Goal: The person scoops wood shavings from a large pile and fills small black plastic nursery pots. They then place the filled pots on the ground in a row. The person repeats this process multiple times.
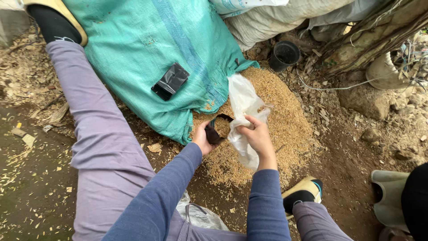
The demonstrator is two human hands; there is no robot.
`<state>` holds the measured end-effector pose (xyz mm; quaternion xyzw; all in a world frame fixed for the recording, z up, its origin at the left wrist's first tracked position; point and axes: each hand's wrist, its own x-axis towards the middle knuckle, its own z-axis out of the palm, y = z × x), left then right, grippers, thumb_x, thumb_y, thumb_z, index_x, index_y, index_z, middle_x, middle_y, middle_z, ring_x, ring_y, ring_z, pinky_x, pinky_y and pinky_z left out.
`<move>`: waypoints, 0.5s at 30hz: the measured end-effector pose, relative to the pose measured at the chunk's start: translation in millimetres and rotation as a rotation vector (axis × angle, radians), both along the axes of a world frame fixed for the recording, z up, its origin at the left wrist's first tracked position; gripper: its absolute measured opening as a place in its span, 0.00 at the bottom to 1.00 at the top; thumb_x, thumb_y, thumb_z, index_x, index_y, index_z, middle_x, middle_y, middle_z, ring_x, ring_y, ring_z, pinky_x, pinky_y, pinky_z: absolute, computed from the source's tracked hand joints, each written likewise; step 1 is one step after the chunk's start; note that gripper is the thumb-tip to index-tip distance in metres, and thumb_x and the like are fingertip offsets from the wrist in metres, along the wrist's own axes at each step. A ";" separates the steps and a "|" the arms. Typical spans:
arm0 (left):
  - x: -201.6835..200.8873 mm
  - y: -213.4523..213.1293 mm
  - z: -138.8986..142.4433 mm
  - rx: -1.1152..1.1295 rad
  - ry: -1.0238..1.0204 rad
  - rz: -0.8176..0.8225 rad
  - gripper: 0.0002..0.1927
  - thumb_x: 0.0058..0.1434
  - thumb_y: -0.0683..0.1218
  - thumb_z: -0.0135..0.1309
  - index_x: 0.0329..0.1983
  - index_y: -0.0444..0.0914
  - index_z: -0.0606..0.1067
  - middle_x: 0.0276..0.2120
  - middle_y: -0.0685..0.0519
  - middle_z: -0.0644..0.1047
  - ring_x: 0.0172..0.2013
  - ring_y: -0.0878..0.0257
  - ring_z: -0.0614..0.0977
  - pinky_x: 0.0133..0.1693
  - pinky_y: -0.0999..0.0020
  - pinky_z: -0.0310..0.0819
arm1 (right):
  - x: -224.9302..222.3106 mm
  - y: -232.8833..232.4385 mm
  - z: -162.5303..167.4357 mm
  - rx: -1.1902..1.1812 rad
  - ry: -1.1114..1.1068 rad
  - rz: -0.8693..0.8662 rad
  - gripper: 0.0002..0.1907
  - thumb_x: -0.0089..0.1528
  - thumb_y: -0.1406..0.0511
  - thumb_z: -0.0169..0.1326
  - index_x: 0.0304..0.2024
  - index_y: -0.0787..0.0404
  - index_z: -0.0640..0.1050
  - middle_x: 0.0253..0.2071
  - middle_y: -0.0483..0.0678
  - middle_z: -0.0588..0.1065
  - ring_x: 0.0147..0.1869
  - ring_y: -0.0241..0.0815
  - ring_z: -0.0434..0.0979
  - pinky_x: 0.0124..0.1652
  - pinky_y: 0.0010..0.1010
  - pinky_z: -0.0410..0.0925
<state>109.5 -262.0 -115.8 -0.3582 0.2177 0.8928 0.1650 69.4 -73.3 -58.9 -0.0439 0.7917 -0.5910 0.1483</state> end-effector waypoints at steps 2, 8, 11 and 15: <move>-0.8 -3.5 6.4 -0.009 -0.029 0.022 0.22 0.66 0.62 0.46 0.55 0.45 0.66 0.53 0.45 0.73 0.56 0.47 0.74 0.58 0.41 0.69 | -4.9 6.0 -2.4 0.199 0.039 -0.038 0.29 0.54 0.68 0.64 0.59 0.64 0.77 0.48 0.54 0.82 0.49 0.41 0.83 0.50 0.32 0.74; -7.8 -27.1 35.0 0.100 0.125 0.061 0.33 0.62 0.68 0.43 0.63 0.46 0.70 0.60 0.49 0.76 0.58 0.51 0.75 0.59 0.47 0.62 | -10.0 14.7 -38.6 0.596 0.068 0.120 0.32 0.48 0.67 0.65 0.57 0.58 0.80 0.48 0.57 0.82 0.51 0.48 0.84 0.53 0.36 0.73; -7.1 -46.5 56.5 0.149 0.231 0.101 0.31 0.62 0.67 0.45 0.62 0.48 0.72 0.59 0.51 0.77 0.58 0.54 0.75 0.58 0.48 0.63 | -11.8 -7.1 -34.3 0.625 0.071 0.148 0.29 0.51 0.63 0.66 0.56 0.57 0.80 0.50 0.58 0.81 0.54 0.50 0.81 0.54 0.39 0.72; 6.3 -85.0 91.0 0.179 0.396 0.210 0.27 0.61 0.62 0.45 0.58 0.45 0.75 0.56 0.51 0.79 0.55 0.53 0.79 0.57 0.47 0.70 | -17.3 -79.6 9.0 0.291 0.065 0.018 0.25 0.63 0.54 0.56 0.58 0.61 0.79 0.53 0.57 0.79 0.54 0.53 0.80 0.49 0.44 0.74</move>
